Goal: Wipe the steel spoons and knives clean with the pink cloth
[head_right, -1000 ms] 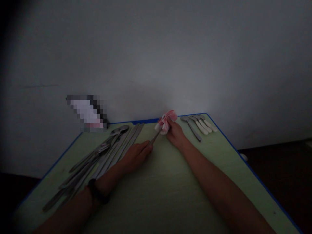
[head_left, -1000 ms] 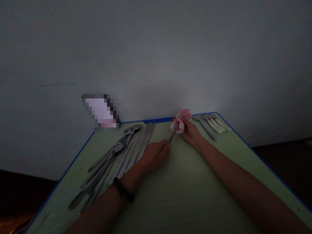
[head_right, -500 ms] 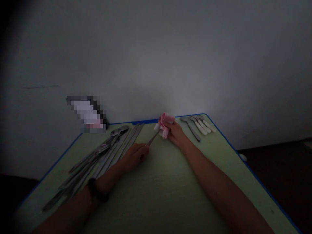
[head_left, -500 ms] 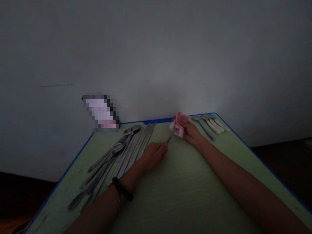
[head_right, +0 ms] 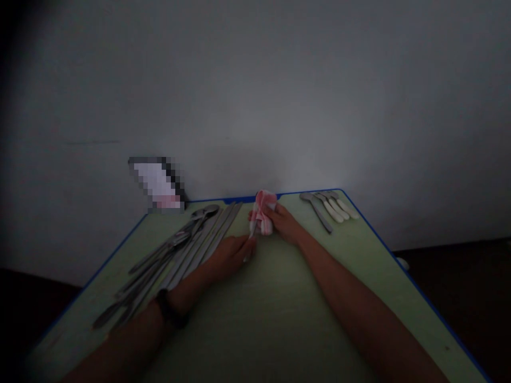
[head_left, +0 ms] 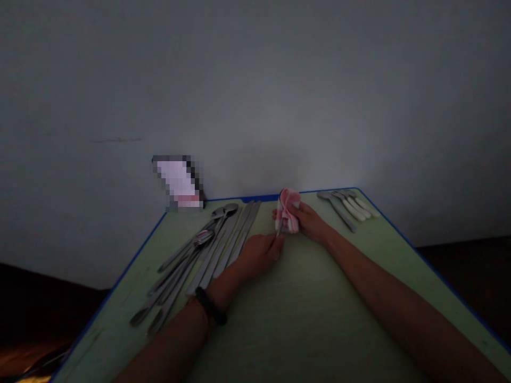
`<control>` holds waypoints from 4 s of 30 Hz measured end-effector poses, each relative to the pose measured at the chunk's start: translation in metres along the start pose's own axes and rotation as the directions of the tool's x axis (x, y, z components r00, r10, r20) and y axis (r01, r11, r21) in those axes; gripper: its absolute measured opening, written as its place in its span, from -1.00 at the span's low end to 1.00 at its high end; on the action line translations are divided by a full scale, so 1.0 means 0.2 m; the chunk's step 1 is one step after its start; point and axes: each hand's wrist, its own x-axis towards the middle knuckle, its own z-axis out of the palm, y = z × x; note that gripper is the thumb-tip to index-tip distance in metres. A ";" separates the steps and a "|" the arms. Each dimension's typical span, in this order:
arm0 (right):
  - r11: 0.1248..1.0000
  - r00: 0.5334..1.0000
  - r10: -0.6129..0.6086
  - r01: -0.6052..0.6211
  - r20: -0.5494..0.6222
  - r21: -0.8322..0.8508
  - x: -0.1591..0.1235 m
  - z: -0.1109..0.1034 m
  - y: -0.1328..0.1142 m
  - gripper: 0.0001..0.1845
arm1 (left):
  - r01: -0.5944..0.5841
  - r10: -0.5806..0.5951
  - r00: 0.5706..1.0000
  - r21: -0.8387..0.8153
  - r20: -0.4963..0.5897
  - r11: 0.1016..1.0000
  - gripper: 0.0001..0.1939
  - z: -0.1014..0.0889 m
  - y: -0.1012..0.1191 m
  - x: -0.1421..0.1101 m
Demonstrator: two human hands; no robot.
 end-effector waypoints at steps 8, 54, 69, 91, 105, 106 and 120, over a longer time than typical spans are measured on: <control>0.958 0.968 -0.056 0.121 -0.246 0.260 0.00 0.05 0.00 -0.69 | 0.079 -0.098 0.994 -0.278 -0.056 0.957 -0.52 -0.01 0.01 -0.11; 0.924 0.914 -0.098 0.231 -0.393 0.306 0.07 -0.04 -0.02 -0.70 | -0.116 0.123 0.991 -0.148 0.043 0.982 -0.56 -0.01 -0.03 -0.13; 0.973 0.895 -0.088 0.171 -0.437 0.155 0.04 0.06 0.00 -0.63 | -0.315 0.320 0.947 0.121 -0.023 0.941 -0.70 0.03 -0.09 -0.15; 0.853 0.947 -0.154 0.272 -0.283 0.445 0.07 0.07 0.01 -0.63 | -0.057 0.071 0.997 -0.402 0.020 0.914 -0.56 -0.02 -0.04 -0.12; 0.863 0.985 0.023 0.068 -0.173 0.501 0.06 0.04 0.02 -0.70 | -0.158 0.158 0.987 -0.157 -0.017 0.975 -0.65 0.01 -0.06 -0.11; 0.856 0.987 0.020 0.064 -0.158 0.513 0.05 0.03 0.02 -0.68 | -0.156 0.155 0.988 -0.137 -0.013 0.978 -0.64 0.01 -0.05 -0.11; 0.910 0.981 -0.004 0.085 -0.196 0.406 0.05 0.04 0.04 -0.80 | -0.150 0.148 0.989 0.120 0.021 0.981 -0.49 -0.01 0.01 -0.14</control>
